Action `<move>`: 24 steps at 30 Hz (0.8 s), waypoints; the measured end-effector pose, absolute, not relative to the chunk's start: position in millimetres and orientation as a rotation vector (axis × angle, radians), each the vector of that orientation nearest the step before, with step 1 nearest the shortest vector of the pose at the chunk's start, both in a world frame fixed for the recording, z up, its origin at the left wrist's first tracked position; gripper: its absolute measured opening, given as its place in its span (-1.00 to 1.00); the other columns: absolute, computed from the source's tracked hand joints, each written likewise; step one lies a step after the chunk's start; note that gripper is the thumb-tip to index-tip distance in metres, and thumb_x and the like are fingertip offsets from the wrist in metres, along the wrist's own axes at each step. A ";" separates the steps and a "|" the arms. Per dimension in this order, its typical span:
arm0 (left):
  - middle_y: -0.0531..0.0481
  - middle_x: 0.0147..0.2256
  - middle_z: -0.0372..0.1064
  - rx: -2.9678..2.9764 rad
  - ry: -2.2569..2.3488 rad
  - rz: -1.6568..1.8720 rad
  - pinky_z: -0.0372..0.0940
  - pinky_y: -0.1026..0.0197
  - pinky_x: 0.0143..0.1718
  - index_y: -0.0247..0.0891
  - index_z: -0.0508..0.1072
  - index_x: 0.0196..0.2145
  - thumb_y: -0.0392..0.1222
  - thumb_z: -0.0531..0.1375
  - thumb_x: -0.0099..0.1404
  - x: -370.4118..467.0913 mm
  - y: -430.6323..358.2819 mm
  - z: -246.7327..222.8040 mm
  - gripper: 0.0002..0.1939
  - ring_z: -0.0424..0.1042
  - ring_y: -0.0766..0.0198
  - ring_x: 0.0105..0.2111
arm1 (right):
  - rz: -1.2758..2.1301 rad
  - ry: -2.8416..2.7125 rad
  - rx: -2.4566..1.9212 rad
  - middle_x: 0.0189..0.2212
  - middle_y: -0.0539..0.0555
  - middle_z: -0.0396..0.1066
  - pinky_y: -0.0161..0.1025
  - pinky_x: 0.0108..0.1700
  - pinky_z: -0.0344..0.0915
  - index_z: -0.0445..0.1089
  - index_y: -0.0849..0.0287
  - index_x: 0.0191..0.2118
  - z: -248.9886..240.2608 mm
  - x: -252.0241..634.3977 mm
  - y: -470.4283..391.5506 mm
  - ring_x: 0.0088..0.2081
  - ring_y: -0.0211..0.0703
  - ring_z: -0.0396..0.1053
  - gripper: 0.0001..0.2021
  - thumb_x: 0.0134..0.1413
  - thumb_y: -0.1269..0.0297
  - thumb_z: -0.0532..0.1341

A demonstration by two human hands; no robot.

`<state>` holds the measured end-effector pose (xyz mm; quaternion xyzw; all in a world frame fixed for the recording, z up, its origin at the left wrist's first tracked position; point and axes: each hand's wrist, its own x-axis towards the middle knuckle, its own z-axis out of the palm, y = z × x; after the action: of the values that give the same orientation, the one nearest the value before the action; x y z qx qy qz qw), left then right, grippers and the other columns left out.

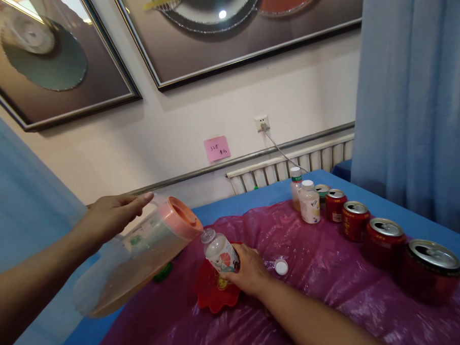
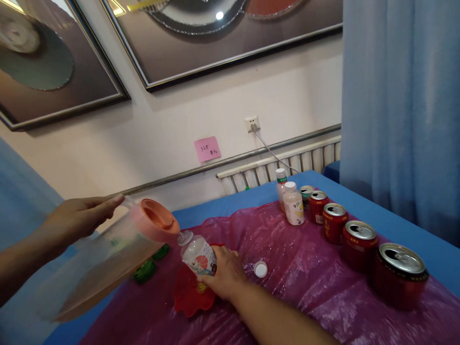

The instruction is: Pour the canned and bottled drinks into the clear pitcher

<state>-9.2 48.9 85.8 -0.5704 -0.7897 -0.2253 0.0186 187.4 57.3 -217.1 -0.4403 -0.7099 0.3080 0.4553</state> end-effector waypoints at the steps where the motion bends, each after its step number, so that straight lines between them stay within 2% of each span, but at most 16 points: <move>1: -0.18 -0.34 0.47 -1.770 -2.450 -0.701 0.28 0.09 -0.44 -0.19 0.59 -0.21 0.46 0.10 0.02 -9.2 49.0 85.7 -0.29 0.35 0.12 -0.46 | 0.757 -1.752 -1.085 -0.13 0.03 0.48 -0.13 0.00 0.23 0.36 0.01 0.05 -217.0 187.5 57.3 -0.07 0.00 0.41 -0.40 -0.18 0.13 0.47; 8: -0.14 -0.37 0.48 -1.791 -2.432 -0.708 0.29 0.10 -0.45 -0.24 0.59 -0.20 0.45 0.13 -0.02 -9.8 48.6 86.2 -0.27 0.38 0.12 -0.46 | 0.750 -1.757 -1.088 -0.13 0.03 0.49 -0.13 -0.01 0.23 0.36 0.01 0.04 -215.1 187.7 57.1 -0.07 0.01 0.42 -0.41 -0.18 0.13 0.48; 14: -0.19 -0.38 0.49 -1.786 -2.420 -0.706 0.29 0.09 -0.46 -0.19 0.59 -0.29 0.44 0.10 0.02 -9.3 49.4 85.0 -0.34 0.38 0.10 -0.47 | 0.766 -1.737 -1.077 -0.14 0.03 0.49 -0.13 -0.01 0.23 0.37 0.02 0.03 -215.4 187.8 56.7 -0.08 0.00 0.42 -0.41 -0.19 0.15 0.48; 17: -0.15 -0.38 0.48 -1.781 -2.433 -0.707 0.29 0.09 -0.45 -0.19 0.59 -0.25 0.45 0.12 -0.01 -9.1 50.2 84.9 -0.31 0.39 0.09 -0.45 | 0.768 -1.737 -1.082 -0.13 0.03 0.49 -0.12 -0.01 0.23 0.37 0.02 0.03 -214.9 188.2 56.1 -0.08 0.01 0.42 -0.41 -0.19 0.15 0.47; 24: -0.23 -0.34 0.46 -1.797 -2.439 -0.699 0.27 0.08 -0.48 -0.18 0.59 -0.28 0.47 0.09 0.03 -11.1 50.7 84.1 -0.32 0.35 0.08 -0.46 | 0.771 -1.746 -1.098 -0.13 0.03 0.49 -0.13 0.01 0.22 0.36 0.01 0.04 -213.1 188.2 56.1 -0.06 0.00 0.42 -0.40 -0.19 0.14 0.47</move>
<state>-11.1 50.7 84.1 -0.5780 -0.7843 -0.2248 0.0161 188.2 56.1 -213.1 -0.4445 -0.7071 0.3123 0.4527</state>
